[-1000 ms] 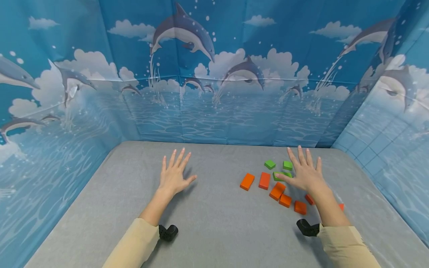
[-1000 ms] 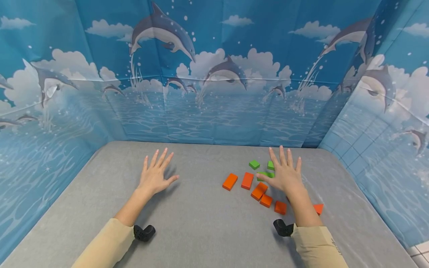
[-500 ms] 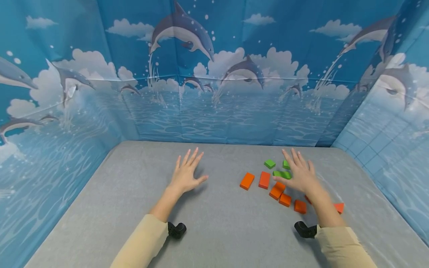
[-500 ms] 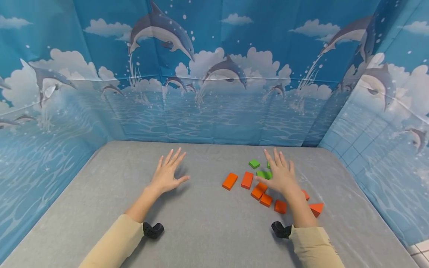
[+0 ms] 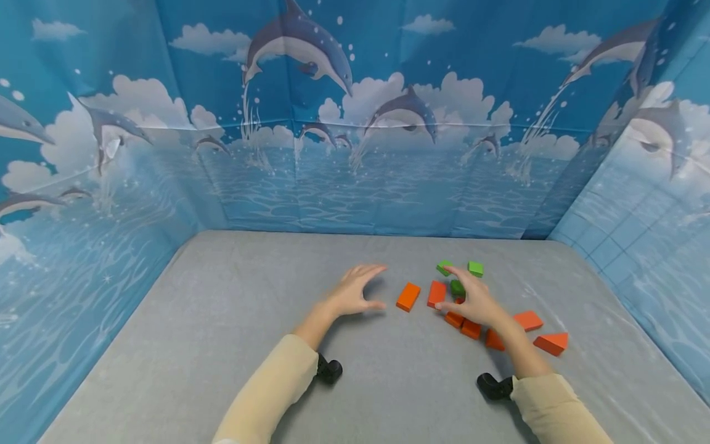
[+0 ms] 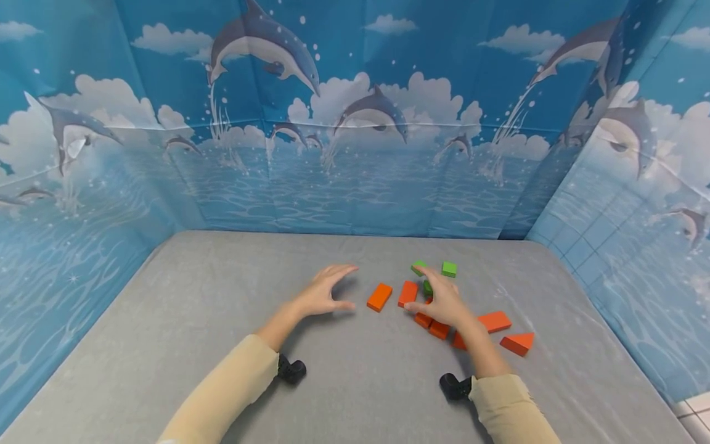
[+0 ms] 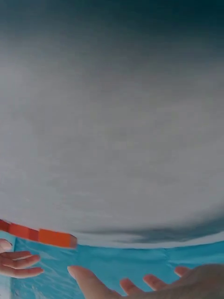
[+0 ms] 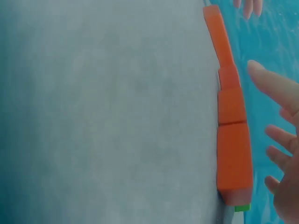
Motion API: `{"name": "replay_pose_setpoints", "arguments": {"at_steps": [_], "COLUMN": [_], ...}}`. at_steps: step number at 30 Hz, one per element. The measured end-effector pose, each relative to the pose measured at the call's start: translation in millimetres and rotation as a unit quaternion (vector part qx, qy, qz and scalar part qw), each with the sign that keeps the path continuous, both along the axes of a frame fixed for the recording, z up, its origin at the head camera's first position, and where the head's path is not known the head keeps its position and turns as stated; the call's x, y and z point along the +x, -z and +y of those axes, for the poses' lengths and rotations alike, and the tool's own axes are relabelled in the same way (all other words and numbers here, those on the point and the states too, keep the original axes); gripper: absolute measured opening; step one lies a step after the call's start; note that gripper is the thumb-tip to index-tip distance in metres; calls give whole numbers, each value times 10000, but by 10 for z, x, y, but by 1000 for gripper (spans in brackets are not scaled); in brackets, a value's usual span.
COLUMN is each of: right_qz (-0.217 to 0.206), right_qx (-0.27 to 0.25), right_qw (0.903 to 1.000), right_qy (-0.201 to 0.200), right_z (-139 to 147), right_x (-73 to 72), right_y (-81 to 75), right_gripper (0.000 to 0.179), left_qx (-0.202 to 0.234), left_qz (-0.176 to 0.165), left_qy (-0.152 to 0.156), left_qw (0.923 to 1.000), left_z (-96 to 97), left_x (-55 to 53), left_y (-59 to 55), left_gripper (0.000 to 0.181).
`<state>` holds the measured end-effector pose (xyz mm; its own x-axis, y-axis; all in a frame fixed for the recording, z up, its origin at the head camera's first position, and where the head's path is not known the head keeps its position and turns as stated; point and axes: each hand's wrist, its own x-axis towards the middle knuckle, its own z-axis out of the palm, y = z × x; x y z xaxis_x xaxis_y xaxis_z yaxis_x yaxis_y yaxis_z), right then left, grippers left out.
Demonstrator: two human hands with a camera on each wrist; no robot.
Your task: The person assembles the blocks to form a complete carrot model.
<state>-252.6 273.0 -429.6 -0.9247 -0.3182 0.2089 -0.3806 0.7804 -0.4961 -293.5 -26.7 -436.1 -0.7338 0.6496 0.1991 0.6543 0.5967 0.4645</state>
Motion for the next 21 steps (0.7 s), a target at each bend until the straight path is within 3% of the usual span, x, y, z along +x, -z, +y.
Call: {"name": "replay_pose_setpoints", "arguments": {"at_steps": [11,21], "right_qz": [-231,-142], "right_qx": [-14,8], "right_qw": [9997,9999], "right_qy": [-33,-20], "right_z": [-47,-13], "right_x": [0,-6], "right_y": [88,169], "right_gripper": [72,60], "left_qx": [-357,-470], "left_qz": [-47,-164], "left_qy": [340,523], "left_qw": [9988,9974], "left_z": [338,453], "left_x": [-69,-98], "left_y": [67,67], "left_gripper": [70,60]}}
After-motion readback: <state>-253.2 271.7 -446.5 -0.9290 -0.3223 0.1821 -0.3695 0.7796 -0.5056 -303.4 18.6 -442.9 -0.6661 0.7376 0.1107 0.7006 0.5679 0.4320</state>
